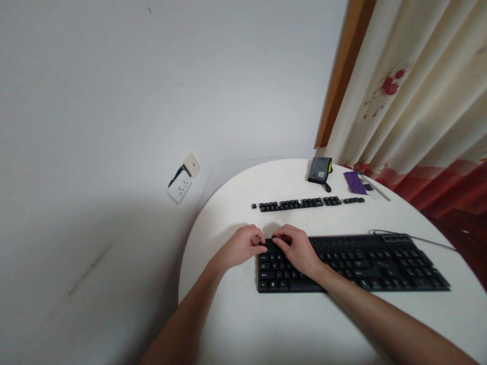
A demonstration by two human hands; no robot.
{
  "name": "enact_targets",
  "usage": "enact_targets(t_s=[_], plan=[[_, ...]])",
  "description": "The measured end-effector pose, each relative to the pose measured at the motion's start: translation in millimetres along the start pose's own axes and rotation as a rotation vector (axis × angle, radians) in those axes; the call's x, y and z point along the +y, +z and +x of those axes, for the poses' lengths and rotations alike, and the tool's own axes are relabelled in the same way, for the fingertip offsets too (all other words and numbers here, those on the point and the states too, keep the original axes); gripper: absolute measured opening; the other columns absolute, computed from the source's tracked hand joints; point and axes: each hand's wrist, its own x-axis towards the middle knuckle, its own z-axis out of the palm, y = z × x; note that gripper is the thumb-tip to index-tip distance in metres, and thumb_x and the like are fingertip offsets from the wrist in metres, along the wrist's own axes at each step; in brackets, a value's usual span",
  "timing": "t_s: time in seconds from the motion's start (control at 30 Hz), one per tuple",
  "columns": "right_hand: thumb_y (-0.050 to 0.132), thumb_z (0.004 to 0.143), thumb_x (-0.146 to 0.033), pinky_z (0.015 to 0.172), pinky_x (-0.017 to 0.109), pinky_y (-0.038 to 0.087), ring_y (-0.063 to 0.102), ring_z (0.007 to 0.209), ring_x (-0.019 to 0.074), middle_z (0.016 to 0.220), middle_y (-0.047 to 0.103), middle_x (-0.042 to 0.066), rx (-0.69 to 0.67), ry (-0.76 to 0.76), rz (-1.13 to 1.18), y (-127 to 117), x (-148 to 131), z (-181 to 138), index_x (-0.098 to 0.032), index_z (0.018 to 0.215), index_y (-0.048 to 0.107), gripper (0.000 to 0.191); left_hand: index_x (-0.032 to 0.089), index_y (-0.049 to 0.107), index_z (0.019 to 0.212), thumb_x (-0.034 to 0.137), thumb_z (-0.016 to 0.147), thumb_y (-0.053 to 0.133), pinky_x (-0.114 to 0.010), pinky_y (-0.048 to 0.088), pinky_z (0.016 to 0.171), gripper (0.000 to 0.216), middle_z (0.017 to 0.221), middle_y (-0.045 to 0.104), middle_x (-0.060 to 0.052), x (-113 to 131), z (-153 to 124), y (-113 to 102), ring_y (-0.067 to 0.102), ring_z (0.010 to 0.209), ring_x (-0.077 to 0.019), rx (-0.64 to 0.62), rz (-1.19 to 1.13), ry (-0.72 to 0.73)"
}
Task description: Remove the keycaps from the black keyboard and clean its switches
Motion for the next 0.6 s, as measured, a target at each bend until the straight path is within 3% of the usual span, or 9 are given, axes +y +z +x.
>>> enact_targets(t_s=[0.07, 0.17, 0.33, 0.6], plan=[[0.063, 0.085, -0.022, 0.069, 0.03, 0.048, 0.059, 0.073, 0.017, 0.08, 0.066, 0.003, -0.002, -0.008, -0.003, -0.2, -0.5, 0.2, -0.019, 0.085, 0.071, 0.008, 0.018, 0.069, 0.095, 0.021, 0.069, 0.073, -0.025, 0.048, 0.067, 0.027, 0.094, 0.066, -0.004, -2.5, 0.9, 1.2, 0.06, 0.072, -0.0143, 0.03, -0.047, -0.063], [0.063, 0.086, -0.02, 0.071, 0.029, 0.047, 0.059, 0.074, 0.0166, 0.08, 0.066, 0.003, -0.007, -0.027, -0.006, -0.5, -1.5, 0.4, -0.02, 0.087, 0.071, 0.008, 0.017, 0.066, 0.112, 0.023, 0.068, 0.072, -0.028, 0.051, 0.074, 0.044, 0.111, 0.065, -0.008, -7.5, 3.3, 1.2, 0.062, 0.079, -0.0162, -0.036, -0.154, -0.121], [0.063, 0.086, -0.017, 0.069, 0.028, 0.046, 0.059, 0.073, 0.016, 0.079, 0.065, 0.002, -0.04, -0.05, -0.001, -1.2, -4.2, -1.1, -0.02, 0.087, 0.071, 0.008, 0.013, 0.071, 0.102, 0.03, 0.07, 0.071, -0.03, 0.049, 0.076, 0.036, 0.097, 0.07, -0.007, -10.1, 7.4, -1.2, 0.061, 0.08, -0.0184, -0.122, -0.155, -0.132], [0.063, 0.086, -0.018, 0.07, 0.029, 0.048, 0.06, 0.074, 0.0159, 0.081, 0.065, 0.002, -0.089, -0.066, 0.033, -0.2, -5.6, -3.7, -0.019, 0.089, 0.07, 0.007, 0.014, 0.071, 0.098, 0.028, 0.069, 0.072, -0.027, 0.047, 0.07, 0.032, 0.087, 0.068, -0.003, -10.2, 9.1, -0.1, 0.059, 0.074, -0.0167, -0.117, -0.098, -0.121]])
